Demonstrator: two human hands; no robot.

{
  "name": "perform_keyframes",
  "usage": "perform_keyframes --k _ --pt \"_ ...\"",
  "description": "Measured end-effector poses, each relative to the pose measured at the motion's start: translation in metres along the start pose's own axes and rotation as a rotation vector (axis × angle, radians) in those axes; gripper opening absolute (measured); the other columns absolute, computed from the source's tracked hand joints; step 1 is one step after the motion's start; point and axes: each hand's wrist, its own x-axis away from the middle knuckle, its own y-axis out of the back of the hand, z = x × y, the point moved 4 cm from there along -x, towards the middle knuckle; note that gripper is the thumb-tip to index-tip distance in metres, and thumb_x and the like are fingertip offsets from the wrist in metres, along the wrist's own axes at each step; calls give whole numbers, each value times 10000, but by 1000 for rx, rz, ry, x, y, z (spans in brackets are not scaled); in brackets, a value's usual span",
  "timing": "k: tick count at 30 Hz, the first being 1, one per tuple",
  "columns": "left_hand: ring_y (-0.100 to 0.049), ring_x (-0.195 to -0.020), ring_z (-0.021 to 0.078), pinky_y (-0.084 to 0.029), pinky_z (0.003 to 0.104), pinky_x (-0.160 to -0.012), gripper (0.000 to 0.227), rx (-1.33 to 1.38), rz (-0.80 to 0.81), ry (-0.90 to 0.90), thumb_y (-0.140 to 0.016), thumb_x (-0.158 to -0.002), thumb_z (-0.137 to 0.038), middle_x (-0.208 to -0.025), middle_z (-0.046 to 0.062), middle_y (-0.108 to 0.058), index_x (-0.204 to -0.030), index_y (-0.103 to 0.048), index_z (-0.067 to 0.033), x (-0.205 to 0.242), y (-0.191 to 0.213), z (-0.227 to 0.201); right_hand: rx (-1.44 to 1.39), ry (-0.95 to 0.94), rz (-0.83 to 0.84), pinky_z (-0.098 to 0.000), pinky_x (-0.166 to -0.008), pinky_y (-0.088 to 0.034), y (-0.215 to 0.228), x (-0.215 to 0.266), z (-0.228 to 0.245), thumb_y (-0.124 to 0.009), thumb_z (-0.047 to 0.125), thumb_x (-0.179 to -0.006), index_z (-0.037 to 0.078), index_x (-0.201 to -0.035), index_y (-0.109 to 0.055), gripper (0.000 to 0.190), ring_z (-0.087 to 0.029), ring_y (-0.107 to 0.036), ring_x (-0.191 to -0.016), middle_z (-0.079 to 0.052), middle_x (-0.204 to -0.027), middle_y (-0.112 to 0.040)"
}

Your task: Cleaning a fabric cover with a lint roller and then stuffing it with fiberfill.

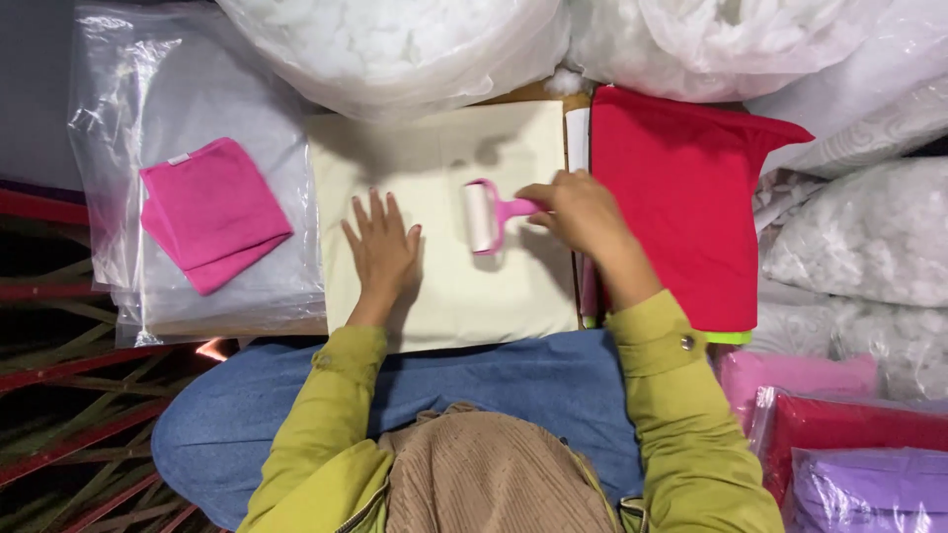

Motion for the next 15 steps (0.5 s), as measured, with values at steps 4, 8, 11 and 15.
perform_keyframes --k 4,8,11,15 --pt "-67 -1582 386 -14 670 -1218 692 -57 67 -10 -325 -1065 -541 -1713 136 -203 -1633 -293 -147 -20 -1 -1 -11 27 3 -462 -864 -567 -20 -26 -16 -746 333 -904 337 -1229 -734 325 -334 -650 -1024 -124 -997 -681" --pt "-83 -1568 424 -20 690 -1202 738 -115 -33 123 -410 -1054 -523 -1688 210 -248 -1618 -319 -56 -33 17 26 104 -137 -80 -493 -837 -565 7 -19 -74 -765 320 -910 293 -1262 -742 353 -368 -646 -1002 -148 -958 -665" --pt "-93 -1567 421 6 690 -1195 695 -38 -34 44 -375 -1077 -495 -1678 205 -274 -1611 -329 -52 -46 20 -11 2 -73 -193 -483 -835 -560 -6 -41 -38 -764 292 -911 290 -1301 -724 392 -364 -655 -976 -135 -949 -669" --pt "-134 -1566 395 2 704 -1201 701 -27 -2 -1 -413 -1054 -519 -1694 138 -266 -1627 -297 -133 -61 7 -12 -113 -12 -233 -488 -835 -567 -24 -49 -27 -734 296 -929 264 -1292 -729 365 -379 -664 -978 -150 -988 -697"
